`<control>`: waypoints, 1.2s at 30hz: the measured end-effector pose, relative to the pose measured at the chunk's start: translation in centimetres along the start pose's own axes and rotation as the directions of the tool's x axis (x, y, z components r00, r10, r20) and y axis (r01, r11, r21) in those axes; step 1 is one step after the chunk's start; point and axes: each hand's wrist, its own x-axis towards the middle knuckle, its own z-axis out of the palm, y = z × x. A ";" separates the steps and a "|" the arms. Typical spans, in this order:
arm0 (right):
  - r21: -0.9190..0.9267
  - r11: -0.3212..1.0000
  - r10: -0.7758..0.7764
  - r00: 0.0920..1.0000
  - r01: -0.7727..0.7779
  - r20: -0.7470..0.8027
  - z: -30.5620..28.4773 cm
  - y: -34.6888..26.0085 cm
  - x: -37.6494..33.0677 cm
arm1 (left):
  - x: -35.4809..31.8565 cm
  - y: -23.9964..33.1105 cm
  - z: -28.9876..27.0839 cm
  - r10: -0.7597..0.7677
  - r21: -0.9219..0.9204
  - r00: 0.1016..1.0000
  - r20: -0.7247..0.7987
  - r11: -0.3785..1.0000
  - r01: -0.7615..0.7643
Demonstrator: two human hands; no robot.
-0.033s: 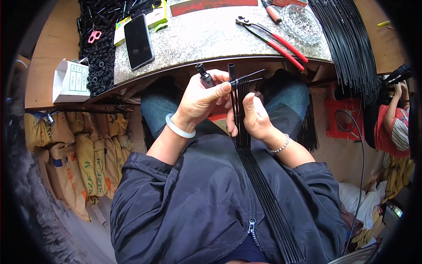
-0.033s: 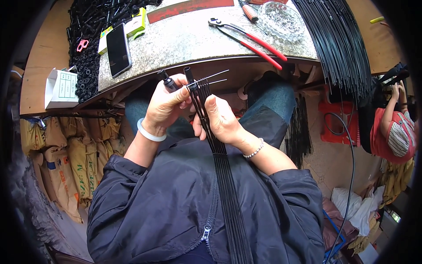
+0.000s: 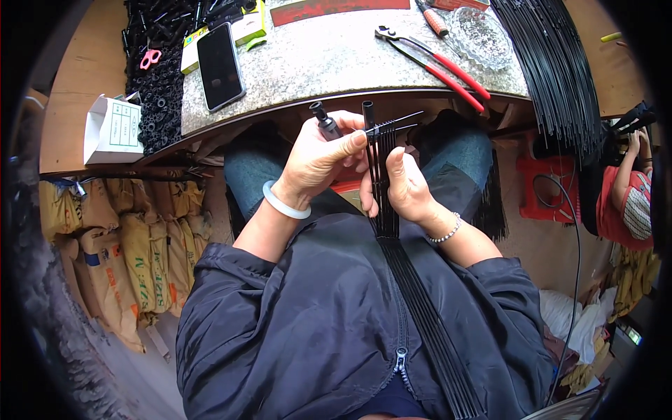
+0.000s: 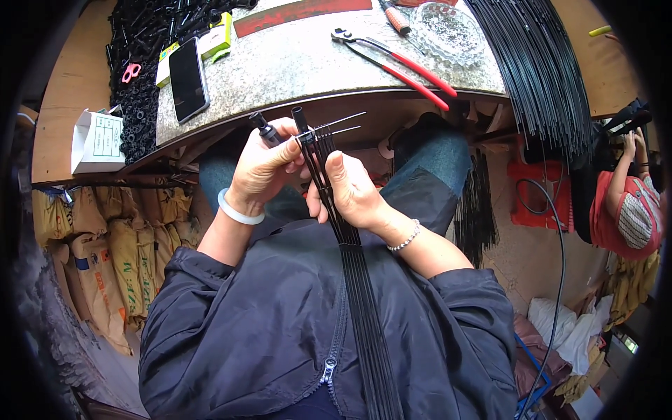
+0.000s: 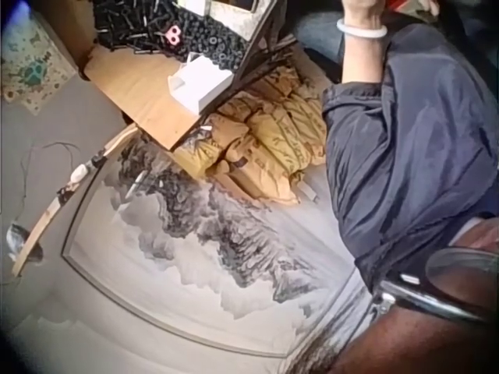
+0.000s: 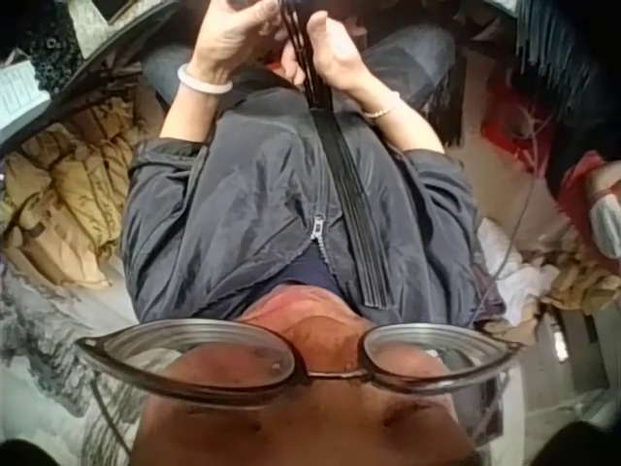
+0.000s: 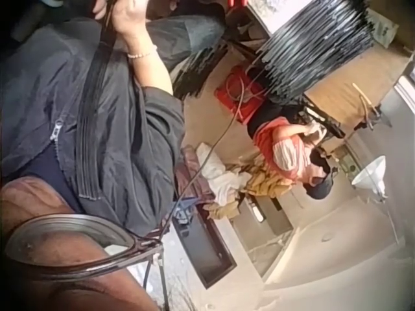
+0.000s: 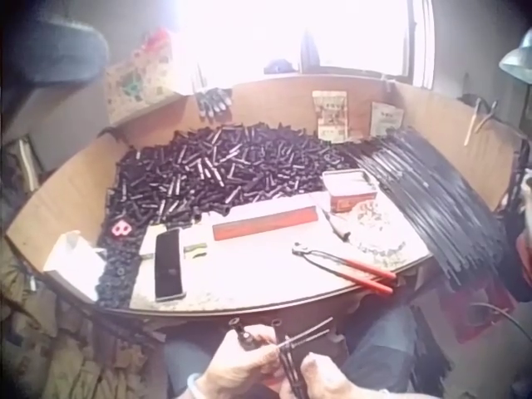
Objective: Assembling black rods into plastic connectors and securing them with pliers.
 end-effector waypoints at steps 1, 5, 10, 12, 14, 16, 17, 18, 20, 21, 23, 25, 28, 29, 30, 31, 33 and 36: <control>-0.005 1.000 0.002 1.000 -0.002 0.008 0.1 -0.1 0.0 | 0.0 -0.1 -0.2 0.016 -0.018 1.000 0.014 1.000 -0.015; 0.026 1.000 0.006 0.997 -0.008 0.073 0.0 -0.5 0.2 | 0.0 0.1 -0.8 0.018 0.055 0.999 0.027 0.998 -0.020; 0.138 0.988 0.048 0.993 -0.062 0.108 0.5 -1.0 0.3 | -0.1 0.7 -0.9 -0.067 0.122 0.995 0.069 0.991 0.058; 0.071 0.996 0.051 0.992 -0.060 0.115 0.0 -0.7 0.3 | -0.1 0.5 -0.8 -0.033 0.157 0.999 0.025 0.987 0.028; 0.001 0.998 0.056 0.991 -0.056 0.126 -0.4 -0.4 0.4 | -0.1 0.7 -0.3 0.007 0.193 1.000 -0.019 0.981 -0.003; -0.014 0.998 0.059 0.998 -0.059 0.027 -0.3 -0.2 0.4 | -0.5 1.4 0.2 0.233 0.511 0.932 -0.279 0.858 -0.062; -0.004 0.998 0.070 0.998 -0.070 0.003 0.0 -0.5 0.3 | -1.0 1.4 0.2 0.361 0.557 0.905 -0.226 0.810 -0.184; -0.007 0.998 0.069 0.998 -0.069 0.005 -0.1 -0.5 0.5 | -1.4 1.4 0.2 0.467 0.601 0.879 -0.095 0.731 -0.323; -0.004 0.998 0.068 0.997 -0.068 -0.022 0.0 -0.4 0.6 | -2.0 1.3 1.4 0.565 0.733 0.823 0.050 0.539 -0.415; -0.005 0.997 0.071 0.997 -0.071 -0.017 0.1 -0.4 0.6 | -2.1 1.3 1.8 0.612 0.830 0.782 0.116 0.373 -0.414; -0.011 0.999 0.048 0.999 -0.048 -0.023 0.1 -0.5 0.6 | -2.1 1.4 2.0 0.638 0.824 0.754 0.159 0.334 -0.457; -0.008 0.999 0.040 0.999 -0.041 -0.025 0.2 -0.4 0.6 | -2.0 1.7 1.7 0.634 0.707 0.769 0.082 0.506 -0.493; -0.003 0.999 0.042 0.999 -0.042 -0.026 0.1 -0.3 0.5 | -0.8 2.6 0.9 0.495 0.309 0.863 -0.103 0.841 -0.445; -0.018 0.999 0.050 0.998 -0.051 -0.024 0.3 -0.4 0.6 | -0.3 3.1 1.5 0.443 0.247 0.887 -0.133 0.881 -0.403; -0.034 0.998 0.059 0.998 -0.059 -0.022 0.5 -0.5 0.6 | 0.4 3.5 2.2 0.388 0.182 0.908 -0.158 0.915 -0.360; -0.037 0.998 0.059 0.998 -0.059 -0.015 0.6 -0.5 0.6 | 1.1 3.5 2.3 0.346 0.120 0.931 -0.115 0.935 -0.333; -0.048 0.997 0.068 0.998 -0.068 -0.016 0.7 -0.5 0.5 | 1.9 3.5 2.7 0.246 0.078 0.968 -0.056 0.967 -0.241; -0.018 0.997 0.072 0.997 -0.073 -0.033 0.7 -0.5 0.4 | 2.2 3.6 3.1 0.130 0.080 0.991 -0.018 0.989 -0.128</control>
